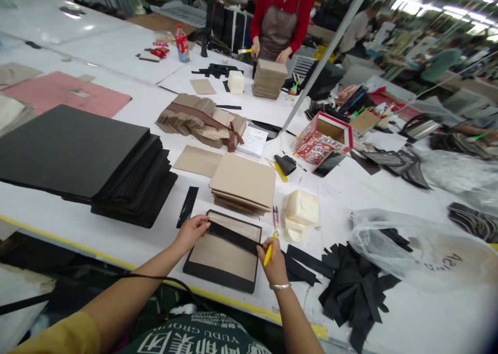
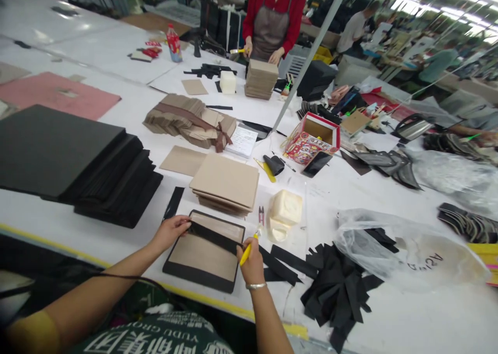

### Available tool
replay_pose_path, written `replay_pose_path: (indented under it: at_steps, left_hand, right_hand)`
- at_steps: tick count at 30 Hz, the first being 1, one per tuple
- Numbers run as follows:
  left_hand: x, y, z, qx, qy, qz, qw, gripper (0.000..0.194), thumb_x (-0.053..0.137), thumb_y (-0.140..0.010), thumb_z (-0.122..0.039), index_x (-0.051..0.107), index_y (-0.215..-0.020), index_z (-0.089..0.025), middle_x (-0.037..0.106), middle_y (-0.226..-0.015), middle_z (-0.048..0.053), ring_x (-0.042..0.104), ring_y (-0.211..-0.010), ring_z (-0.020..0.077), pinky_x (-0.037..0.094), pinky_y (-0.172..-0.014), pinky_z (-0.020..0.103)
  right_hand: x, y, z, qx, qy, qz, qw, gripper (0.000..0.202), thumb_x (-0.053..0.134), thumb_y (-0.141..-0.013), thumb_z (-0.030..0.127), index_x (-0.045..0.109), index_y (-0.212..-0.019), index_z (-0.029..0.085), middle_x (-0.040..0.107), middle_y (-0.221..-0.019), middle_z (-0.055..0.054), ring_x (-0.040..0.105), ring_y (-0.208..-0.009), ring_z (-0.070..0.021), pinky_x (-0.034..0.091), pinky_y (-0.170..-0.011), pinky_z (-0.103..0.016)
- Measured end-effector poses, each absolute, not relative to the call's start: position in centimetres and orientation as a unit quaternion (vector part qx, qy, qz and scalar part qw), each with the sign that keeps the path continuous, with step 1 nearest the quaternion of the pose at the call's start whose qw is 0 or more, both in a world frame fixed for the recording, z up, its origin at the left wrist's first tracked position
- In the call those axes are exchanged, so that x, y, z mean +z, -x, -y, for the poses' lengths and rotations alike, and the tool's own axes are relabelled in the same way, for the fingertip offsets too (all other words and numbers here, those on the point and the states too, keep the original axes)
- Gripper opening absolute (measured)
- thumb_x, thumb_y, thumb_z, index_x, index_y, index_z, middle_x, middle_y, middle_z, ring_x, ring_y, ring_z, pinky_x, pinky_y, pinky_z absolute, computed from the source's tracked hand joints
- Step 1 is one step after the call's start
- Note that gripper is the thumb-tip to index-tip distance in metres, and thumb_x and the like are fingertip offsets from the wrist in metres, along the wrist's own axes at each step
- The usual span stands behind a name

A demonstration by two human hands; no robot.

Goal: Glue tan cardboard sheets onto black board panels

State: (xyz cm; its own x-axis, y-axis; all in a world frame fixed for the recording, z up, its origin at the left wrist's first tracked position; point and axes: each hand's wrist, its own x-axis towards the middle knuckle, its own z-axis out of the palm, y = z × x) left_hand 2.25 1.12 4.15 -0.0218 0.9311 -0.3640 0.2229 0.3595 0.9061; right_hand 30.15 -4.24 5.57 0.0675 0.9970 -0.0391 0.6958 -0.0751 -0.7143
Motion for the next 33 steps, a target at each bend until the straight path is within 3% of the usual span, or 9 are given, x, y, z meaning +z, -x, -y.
replay_pose_path:
  at_steps: [8,18,33]
  left_hand:
    - [3.4,-3.6,-3.1,0.275,-0.562,-0.704,0.336,0.024,0.053,-0.072,-0.031,0.051,-0.093,-0.02,0.057,-0.063,-0.004,0.056,-0.06,0.0133,0.041,-0.062,0.025]
    - [3.2,-3.7,-3.8,0.232,-0.564,-0.724,0.323,0.02,0.052,-0.072,-0.026,0.046,-0.09,-0.02,0.055,-0.06,-0.004,0.055,-0.058,0.0135,0.039,-0.059,0.024]
    - [3.0,-3.7,-3.8,0.189,-0.588,-0.721,0.316,0.022,0.051,-0.073,-0.032,0.046,-0.091,-0.02,0.056,-0.062,-0.004,0.057,-0.06,0.0146,0.039,-0.059,0.024]
  right_hand:
    - [3.2,-28.6,0.9,0.247,0.75,0.534,0.302,0.027,0.05,-0.073,0.04,0.039,-0.088,0.021,0.055,-0.067,0.002,0.057,-0.057,-0.015,0.042,-0.056,-0.026]
    - [2.5,-28.4,0.0,0.243,0.762,0.53,0.284,0.028,0.05,-0.075,0.039,0.039,-0.092,0.02,0.059,-0.067,0.001,0.059,-0.057,-0.0175,0.042,-0.055,-0.026]
    - [1.3,-28.3,0.1,0.213,0.777,0.532,0.26,0.025,0.047,-0.077,0.035,0.041,-0.096,0.019,0.055,-0.064,0.001,0.056,-0.055,-0.0157,0.041,-0.054,-0.025]
